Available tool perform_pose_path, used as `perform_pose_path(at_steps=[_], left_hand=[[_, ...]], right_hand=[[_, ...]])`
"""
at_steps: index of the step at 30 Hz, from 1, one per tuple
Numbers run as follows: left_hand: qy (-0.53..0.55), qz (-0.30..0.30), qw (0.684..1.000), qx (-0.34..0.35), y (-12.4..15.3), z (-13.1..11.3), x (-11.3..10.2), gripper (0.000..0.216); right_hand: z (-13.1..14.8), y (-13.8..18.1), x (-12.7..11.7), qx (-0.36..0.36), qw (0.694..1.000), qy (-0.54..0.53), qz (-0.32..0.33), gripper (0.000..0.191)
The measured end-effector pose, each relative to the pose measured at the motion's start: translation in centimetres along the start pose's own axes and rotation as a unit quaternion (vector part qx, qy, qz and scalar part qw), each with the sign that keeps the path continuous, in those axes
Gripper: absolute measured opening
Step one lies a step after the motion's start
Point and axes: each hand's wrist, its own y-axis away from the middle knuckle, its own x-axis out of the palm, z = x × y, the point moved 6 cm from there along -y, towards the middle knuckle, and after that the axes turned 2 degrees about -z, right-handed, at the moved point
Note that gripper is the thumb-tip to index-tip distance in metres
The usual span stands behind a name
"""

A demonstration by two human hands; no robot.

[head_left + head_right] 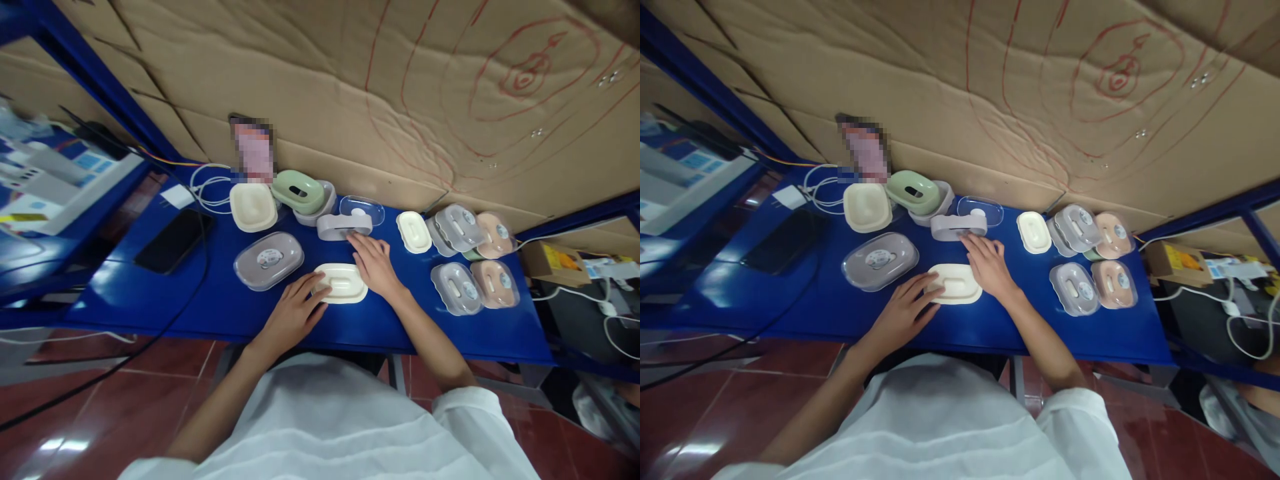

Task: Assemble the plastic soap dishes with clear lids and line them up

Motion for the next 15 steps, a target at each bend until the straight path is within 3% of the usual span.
perform_pose_path(at_steps=[4,10,12,15], left_hand=[[0.005,0.003,1.0,0.007,-0.1,-0.2,-0.1,0.031],[0.005,-0.007,1.0,0.013,-0.2,0.0,-0.1,0.03],[0.007,-0.013,1.0,0.012,-0.1,0.1,0.0,0.029],[0.019,-0.031,0.999,0.015,0.1,0.1,0.0,0.029]], right_hand=[[-0.2,-1.3,-0.2,-0.022,0.997,0.067,-0.01,0.053],[-1.2,-5.0,0.7,-0.062,0.995,0.077,0.033,0.049],[-1.2,-5.0,0.1,-0.063,0.996,0.066,0.022,0.044],[-0.5,-2.3,-1.8,-0.055,0.997,0.047,-0.019,0.045]])
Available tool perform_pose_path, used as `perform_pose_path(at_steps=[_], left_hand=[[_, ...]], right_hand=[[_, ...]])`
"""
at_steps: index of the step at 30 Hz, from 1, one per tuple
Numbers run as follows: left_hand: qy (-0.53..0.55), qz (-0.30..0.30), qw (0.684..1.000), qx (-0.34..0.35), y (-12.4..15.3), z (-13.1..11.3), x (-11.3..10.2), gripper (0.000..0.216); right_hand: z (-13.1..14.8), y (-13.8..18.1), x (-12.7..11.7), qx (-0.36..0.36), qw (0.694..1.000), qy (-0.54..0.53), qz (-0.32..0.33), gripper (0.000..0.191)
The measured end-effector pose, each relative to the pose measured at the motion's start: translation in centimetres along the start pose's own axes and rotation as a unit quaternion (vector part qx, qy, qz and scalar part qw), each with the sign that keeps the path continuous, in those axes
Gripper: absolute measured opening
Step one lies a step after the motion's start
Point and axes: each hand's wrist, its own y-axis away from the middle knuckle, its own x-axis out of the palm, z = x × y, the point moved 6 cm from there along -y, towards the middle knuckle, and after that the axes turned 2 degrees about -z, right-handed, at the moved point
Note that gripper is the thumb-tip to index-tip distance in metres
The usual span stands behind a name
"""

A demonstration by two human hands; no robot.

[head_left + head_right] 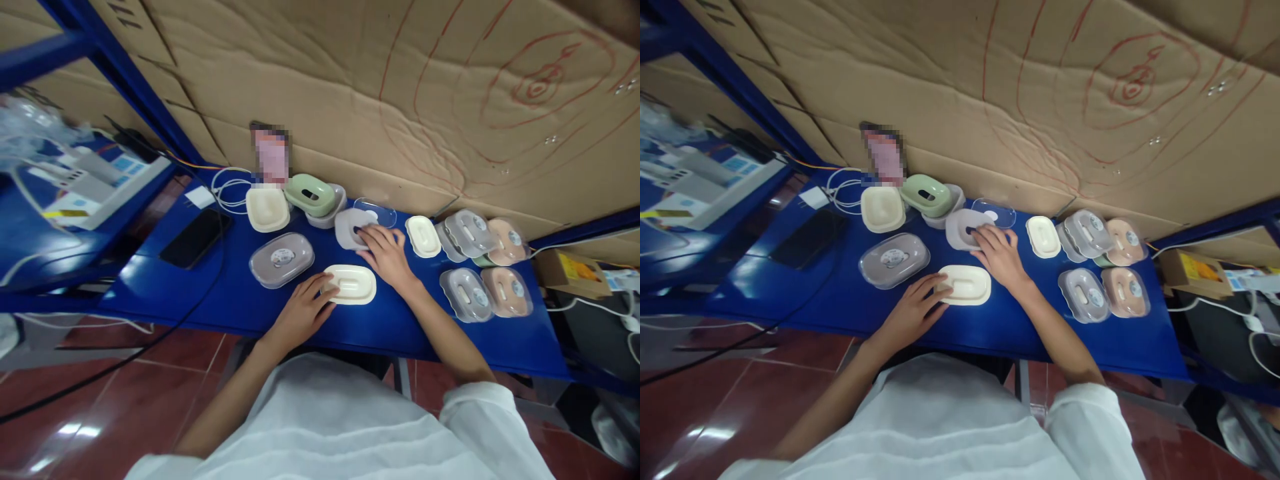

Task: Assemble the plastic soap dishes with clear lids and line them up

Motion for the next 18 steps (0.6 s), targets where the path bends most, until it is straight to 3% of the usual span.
perform_pose_path(at_steps=[4,7,11,18], left_hand=[[0.018,-0.027,0.999,-0.024,0.3,0.2,-0.5,0.052],[-0.006,-0.052,0.998,-0.026,0.2,0.1,-1.0,0.062],[-0.037,-0.043,0.998,0.01,-0.1,-0.3,-1.0,0.049],[-0.034,-0.044,0.998,-0.03,-0.2,0.3,-0.8,0.032]], right_hand=[[2.7,5.7,-2.4,0.001,1.0,-0.021,0.015,0.046],[4.9,8.5,-2.5,-0.023,0.997,-0.055,0.056,0.045],[6.7,9.0,-1.3,-0.049,0.995,-0.075,0.051,0.037],[7.2,8.0,0.1,-0.076,0.991,-0.068,0.085,0.041]])
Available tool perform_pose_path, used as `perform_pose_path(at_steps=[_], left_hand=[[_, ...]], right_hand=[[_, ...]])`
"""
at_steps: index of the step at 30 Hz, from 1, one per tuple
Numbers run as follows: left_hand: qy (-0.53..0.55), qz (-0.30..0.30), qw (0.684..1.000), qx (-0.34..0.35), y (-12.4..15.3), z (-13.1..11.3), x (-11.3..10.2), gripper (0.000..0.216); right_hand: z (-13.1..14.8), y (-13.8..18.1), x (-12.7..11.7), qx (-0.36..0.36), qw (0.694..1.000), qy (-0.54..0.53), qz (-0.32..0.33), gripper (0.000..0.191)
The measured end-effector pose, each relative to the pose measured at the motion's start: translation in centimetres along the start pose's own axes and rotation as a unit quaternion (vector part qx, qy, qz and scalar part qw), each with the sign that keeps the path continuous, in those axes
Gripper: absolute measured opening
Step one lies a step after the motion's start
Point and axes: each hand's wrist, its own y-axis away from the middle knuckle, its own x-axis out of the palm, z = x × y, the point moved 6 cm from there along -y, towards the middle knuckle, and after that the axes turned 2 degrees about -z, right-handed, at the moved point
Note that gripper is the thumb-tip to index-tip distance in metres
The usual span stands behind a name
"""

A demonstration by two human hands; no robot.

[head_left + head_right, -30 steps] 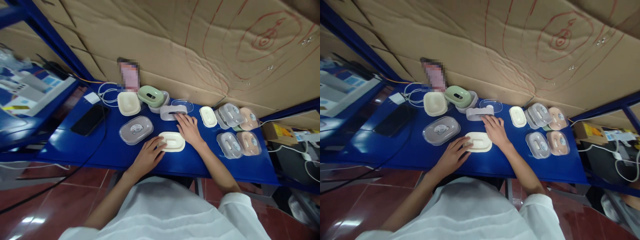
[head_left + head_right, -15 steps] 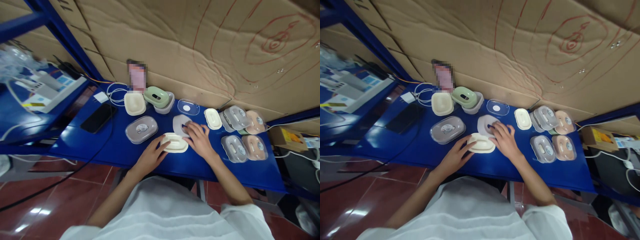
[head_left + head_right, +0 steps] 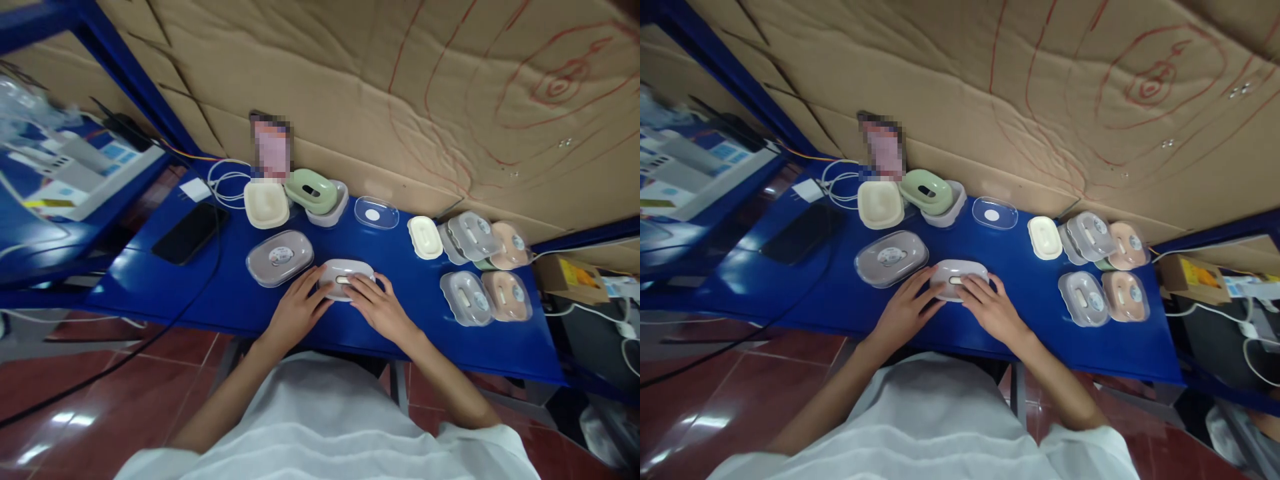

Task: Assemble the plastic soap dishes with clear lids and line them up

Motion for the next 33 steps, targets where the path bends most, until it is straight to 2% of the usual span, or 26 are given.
perform_pose_path(at_steps=[2,4,8,11,13,16,20,22,24,25,27,29,30,33], left_hand=[[-0.002,-0.002,1.0,-0.007,-0.1,0.0,0.0,0.03],[0.0,-0.005,1.0,-0.008,-0.2,-0.1,0.0,0.029],[0.011,-0.014,1.0,0.001,-0.2,-0.2,-0.1,0.029],[0.024,-0.021,0.999,-0.001,0.0,0.0,-0.1,0.031],[0.038,-0.019,0.999,-0.01,0.2,0.3,0.0,0.031],[0.057,-0.013,0.998,-0.017,0.3,0.5,0.1,0.03],[0.067,-0.004,0.997,-0.024,0.2,0.6,0.2,0.029],[0.071,-0.002,0.997,-0.024,0.1,0.6,0.2,0.029],[0.075,-0.002,0.997,-0.022,0.1,0.5,0.1,0.029],[0.076,-0.001,0.997,-0.022,0.0,0.5,0.1,0.029],[0.074,-0.001,0.997,-0.024,0.0,0.5,0.0,0.029],[0.073,0.001,0.997,-0.031,0.0,0.6,0.0,0.029],[0.074,0.001,0.997,-0.033,0.0,0.6,0.0,0.03],[0.086,0.007,0.995,-0.048,-0.1,0.8,0.0,0.037]], right_hand=[[-1.1,-0.4,-0.1,-0.023,1.0,-0.016,0.011,0.04],[-3.7,-1.4,-0.6,-0.004,0.999,-0.034,-0.013,0.041],[-11.8,-4.1,-1.4,0.168,0.979,-0.003,-0.114,0.047],[-15.0,-5.1,-1.2,0.232,0.964,-0.026,-0.132,0.039],[-15.2,-4.9,-1.3,0.225,0.958,-0.102,-0.143,0.034],[-14.3,-3.5,-1.8,0.214,0.942,-0.198,-0.166,0.039],[-14.7,-2.0,-1.3,0.274,0.897,-0.285,-0.198,0.049],[-15.1,-1.6,-1.3,0.301,0.884,-0.269,-0.234,0.052],[-14.8,-1.6,-1.6,0.291,0.905,-0.198,-0.238,0.052],[-14.3,-1.7,-1.7,0.272,0.924,-0.165,-0.214,0.052],[-13.0,-2.0,-1.4,0.216,0.961,-0.124,-0.116,0.051],[-12.0,-2.0,-1.0,0.175,0.979,-0.103,-0.028,0.055],[-11.8,-2.0,-1.0,0.167,0.981,-0.097,-0.009,0.058],[-11.8,-2.0,-1.6,0.164,0.98,-0.104,-0.043,0.056]])
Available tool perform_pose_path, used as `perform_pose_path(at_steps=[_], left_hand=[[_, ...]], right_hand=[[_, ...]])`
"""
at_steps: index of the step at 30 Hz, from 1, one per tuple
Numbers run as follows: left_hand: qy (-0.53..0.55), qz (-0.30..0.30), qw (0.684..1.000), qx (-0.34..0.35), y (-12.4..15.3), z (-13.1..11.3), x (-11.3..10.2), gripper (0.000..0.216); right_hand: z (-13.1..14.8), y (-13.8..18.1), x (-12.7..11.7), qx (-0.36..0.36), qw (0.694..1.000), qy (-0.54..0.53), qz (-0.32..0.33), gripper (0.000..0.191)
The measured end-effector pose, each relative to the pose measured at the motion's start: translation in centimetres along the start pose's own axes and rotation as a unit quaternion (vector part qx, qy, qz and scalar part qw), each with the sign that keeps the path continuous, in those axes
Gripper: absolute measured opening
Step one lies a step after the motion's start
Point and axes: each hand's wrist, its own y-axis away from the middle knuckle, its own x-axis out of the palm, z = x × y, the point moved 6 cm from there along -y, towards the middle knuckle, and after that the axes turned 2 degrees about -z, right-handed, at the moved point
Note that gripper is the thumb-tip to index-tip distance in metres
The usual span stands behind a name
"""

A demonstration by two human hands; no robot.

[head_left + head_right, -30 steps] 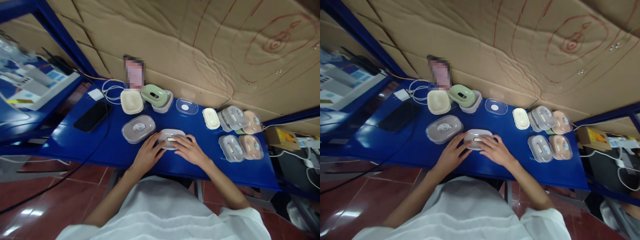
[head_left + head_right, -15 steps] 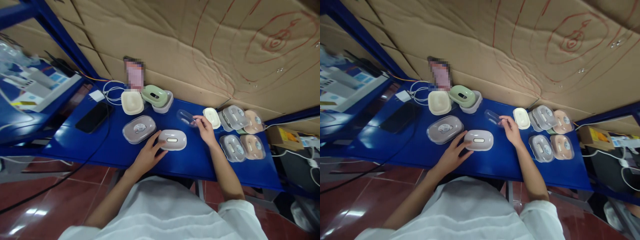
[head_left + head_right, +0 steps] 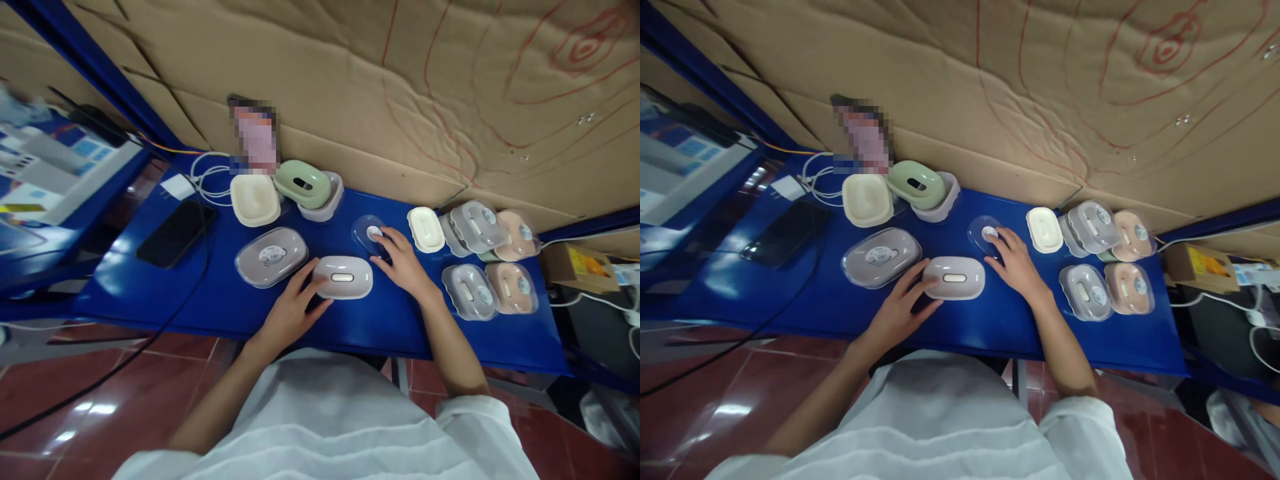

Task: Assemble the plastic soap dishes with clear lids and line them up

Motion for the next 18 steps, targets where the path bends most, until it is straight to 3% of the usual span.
perform_pose_path(at_steps=[5,9,11,14,18], left_hand=[[0.052,0.013,0.997,-0.056,0.0,0.8,0.4,0.065],[0.104,0.002,0.99,-0.095,0.2,1.9,0.6,0.084],[0.113,0.0,0.989,-0.097,0.1,2.1,0.5,0.084],[0.101,-0.002,0.992,-0.073,-0.1,1.9,0.2,0.071],[0.079,-0.011,0.995,-0.065,-0.3,1.7,-0.3,0.066]], right_hand=[[1.9,-0.1,-1.6,-0.039,0.991,-0.123,-0.025,0.059],[6.8,0.9,-1.2,-0.138,0.969,-0.18,0.094,0.056],[8.6,1.5,-0.6,-0.168,0.966,-0.154,0.123,0.052],[9.8,1.8,0.5,-0.184,0.974,-0.092,0.097,0.046],[10.1,2.0,2.7,-0.228,0.971,0.026,0.068,0.058]])
